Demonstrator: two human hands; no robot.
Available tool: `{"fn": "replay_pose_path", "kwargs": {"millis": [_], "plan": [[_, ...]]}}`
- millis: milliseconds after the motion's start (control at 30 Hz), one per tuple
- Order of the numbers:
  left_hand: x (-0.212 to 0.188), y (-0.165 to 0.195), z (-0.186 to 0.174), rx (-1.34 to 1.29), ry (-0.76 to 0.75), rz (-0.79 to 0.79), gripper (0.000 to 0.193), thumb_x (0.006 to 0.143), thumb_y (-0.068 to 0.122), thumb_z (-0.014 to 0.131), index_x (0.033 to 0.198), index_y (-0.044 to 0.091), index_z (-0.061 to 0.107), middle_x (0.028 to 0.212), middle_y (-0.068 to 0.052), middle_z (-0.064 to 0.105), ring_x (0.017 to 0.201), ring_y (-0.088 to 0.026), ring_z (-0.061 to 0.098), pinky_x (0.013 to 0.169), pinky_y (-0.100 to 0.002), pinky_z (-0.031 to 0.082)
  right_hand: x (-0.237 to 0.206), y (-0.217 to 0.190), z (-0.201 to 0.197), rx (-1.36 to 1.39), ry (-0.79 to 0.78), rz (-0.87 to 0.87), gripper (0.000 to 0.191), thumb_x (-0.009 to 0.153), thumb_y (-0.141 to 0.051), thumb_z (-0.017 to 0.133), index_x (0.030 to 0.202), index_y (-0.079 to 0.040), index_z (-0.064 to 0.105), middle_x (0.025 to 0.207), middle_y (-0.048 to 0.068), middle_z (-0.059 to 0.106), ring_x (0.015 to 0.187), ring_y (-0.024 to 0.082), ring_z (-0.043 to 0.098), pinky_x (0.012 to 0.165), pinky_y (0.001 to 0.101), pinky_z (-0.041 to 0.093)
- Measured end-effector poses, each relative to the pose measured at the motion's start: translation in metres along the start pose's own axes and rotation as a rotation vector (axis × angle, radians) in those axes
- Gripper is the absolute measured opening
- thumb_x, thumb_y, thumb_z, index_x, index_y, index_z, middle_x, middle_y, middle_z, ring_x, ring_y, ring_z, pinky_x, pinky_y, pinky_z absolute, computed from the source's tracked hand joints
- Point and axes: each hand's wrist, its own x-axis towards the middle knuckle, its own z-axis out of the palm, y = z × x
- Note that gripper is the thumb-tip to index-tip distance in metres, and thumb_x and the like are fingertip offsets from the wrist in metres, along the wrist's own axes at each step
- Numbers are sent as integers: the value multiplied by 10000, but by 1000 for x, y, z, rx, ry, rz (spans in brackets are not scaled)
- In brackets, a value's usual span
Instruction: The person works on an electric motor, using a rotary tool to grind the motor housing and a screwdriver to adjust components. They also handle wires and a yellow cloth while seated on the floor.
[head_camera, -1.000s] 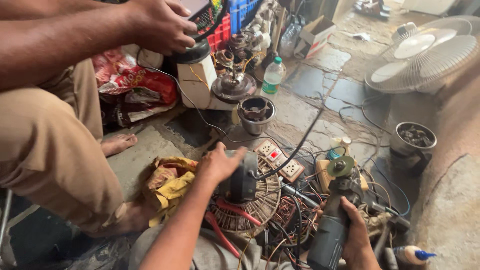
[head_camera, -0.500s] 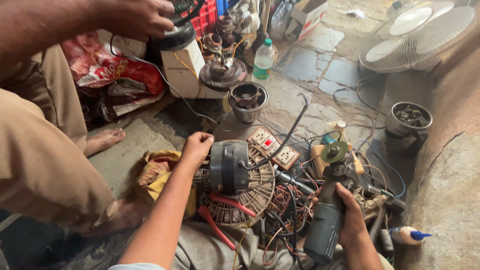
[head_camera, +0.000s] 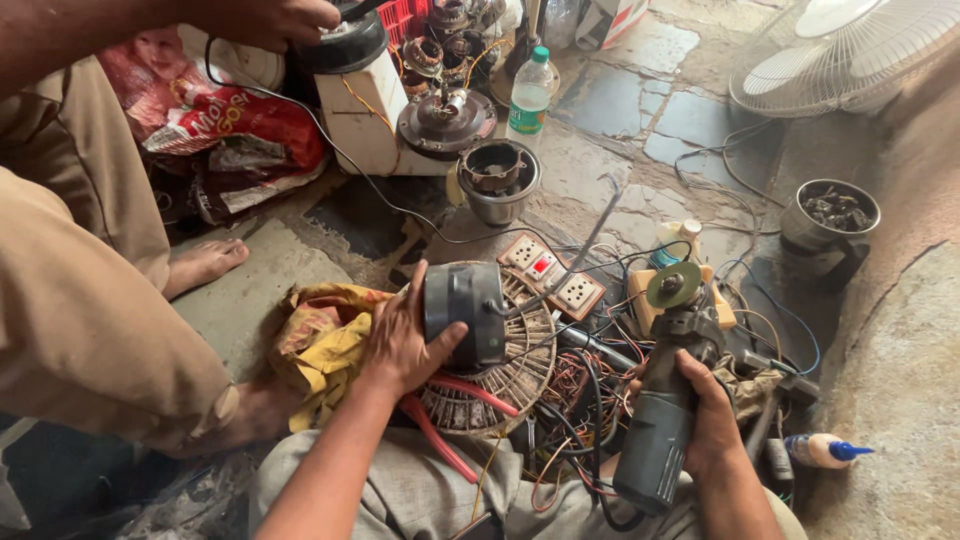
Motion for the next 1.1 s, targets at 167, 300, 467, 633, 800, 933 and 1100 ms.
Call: {"fn": "replay_pose_path", "kwargs": {"millis": [167, 300, 467, 633, 800, 933, 1100], "plan": [[34, 3, -10, -47, -142, -299, 1131, 791, 878, 353, 1612, 104, 277, 1240, -248, 685, 1232, -416, 610, 1113, -524, 364, 2, 3, -3, -13, -45, 5, 529, 874, -488, 665, 1069, 4, 649, 845, 158, 733, 702, 236, 722, 605, 375, 600], [58, 4, -19, -150, -189, -368, 985, 773, 858, 375, 1476, 184, 519, 1259, -208, 708, 1258, -412, 601, 1092, -503, 403, 5, 10, -4, -99, 20, 25, 527, 873, -477, 659, 1070, 12, 674, 832, 137, 719, 692, 241, 705, 623, 385, 592], [66, 0, -29, -295, -298, -454, 969, 780, 863, 372, 1409, 169, 621, 1323, -219, 674, 1319, -370, 592, 1099, -453, 430, 2, 14, -8, -136, -22, -42, 478, 891, -438, 668, 1053, 11, 660, 838, 157, 725, 715, 258, 709, 645, 390, 591], [45, 6, -36, -255, -367, -468, 958, 770, 851, 378, 1420, 180, 592, 1360, -196, 637, 1325, -371, 558, 1099, -451, 406, -5, 13, -6, -134, 71, 1, 464, 882, -439, 646, 1115, -39, 665, 864, 134, 727, 733, 244, 708, 649, 389, 584], [40, 14, -36, -227, -289, -504, 913, 827, 825, 360, 1380, 148, 625, 1318, -222, 659, 1285, -392, 584, 1074, -476, 434, -15, 14, 11, -114, -47, -35, 470, 864, -426, 678, 1111, -26, 652, 865, 121, 726, 730, 246, 716, 628, 418, 607], [23, 33, -39, 58, 172, -287, 659, 971, 630, 436, 1210, 68, 684, 1124, -215, 704, 1070, -405, 637, 919, -519, 457, -32, 21, 27, -199, 7, -129, 434, 872, -372, 705, 1116, -19, 643, 878, 113, 704, 733, 238, 699, 625, 411, 597], [-65, 129, 2, -382, 170, 64, 230, 852, 328, 683, 912, 111, 733, 919, -124, 697, 895, -307, 630, 824, -442, 488, -43, 38, 52, -218, -45, -197, 437, 877, -368, 721, 1095, 0, 633, 882, 145, 702, 730, 241, 698, 630, 403, 596]]}}
